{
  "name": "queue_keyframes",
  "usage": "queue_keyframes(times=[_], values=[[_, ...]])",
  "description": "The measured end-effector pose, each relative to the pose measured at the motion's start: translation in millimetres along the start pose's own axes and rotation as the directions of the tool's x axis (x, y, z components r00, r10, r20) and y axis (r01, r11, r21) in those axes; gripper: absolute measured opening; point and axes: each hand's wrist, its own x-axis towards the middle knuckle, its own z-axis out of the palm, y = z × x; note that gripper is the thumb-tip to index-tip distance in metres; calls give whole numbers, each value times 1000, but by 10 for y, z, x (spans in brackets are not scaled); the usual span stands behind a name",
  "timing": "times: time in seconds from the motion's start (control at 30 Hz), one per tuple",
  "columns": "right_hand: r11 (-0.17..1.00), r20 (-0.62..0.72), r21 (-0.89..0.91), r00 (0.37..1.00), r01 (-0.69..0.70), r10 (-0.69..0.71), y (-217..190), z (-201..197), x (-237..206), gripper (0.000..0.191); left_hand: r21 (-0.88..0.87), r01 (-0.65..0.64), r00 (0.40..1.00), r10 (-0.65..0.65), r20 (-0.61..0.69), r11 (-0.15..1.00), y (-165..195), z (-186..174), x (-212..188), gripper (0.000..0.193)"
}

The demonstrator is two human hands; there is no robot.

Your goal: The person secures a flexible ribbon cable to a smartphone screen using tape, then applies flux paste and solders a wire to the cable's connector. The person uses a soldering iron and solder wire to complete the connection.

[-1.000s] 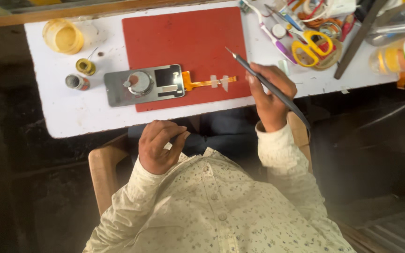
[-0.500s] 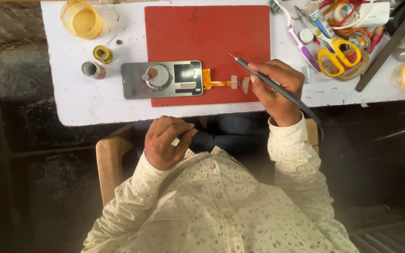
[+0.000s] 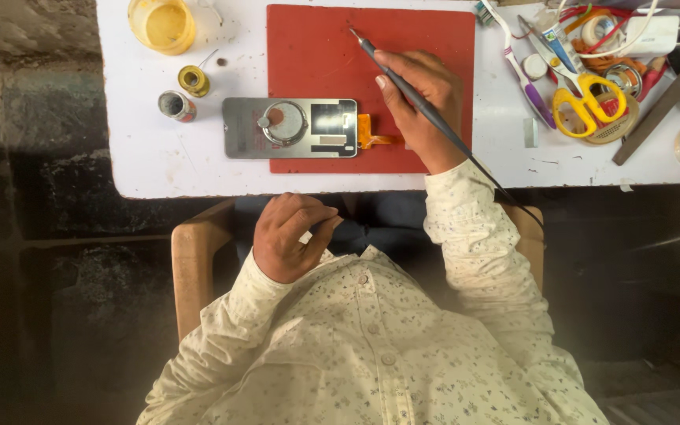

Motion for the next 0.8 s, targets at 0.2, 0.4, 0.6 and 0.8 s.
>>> queue_keyframes(times=[0.2, 0.4, 0.6, 0.8], values=[[999, -18, -44, 1000, 20, -21, 55, 7, -18, 21, 0, 5, 1000, -5, 0, 1000, -47, -3, -17, 23], [996, 22, -64, 998, 64, -63, 104, -23, -90, 22, -12, 10, 1000, -10, -12, 1000, -13, 16, -25, 23], [832, -109, 493, 931, -254, 349, 141, -227, -329, 25, 34, 30, 999, -30, -22, 999, -35, -54, -52, 21], [879, -124, 290, 896, -378, 426, -91, -544, -728, 21, 99, 46, 995, -37, -91, 994, -152, -194, -17, 20]])
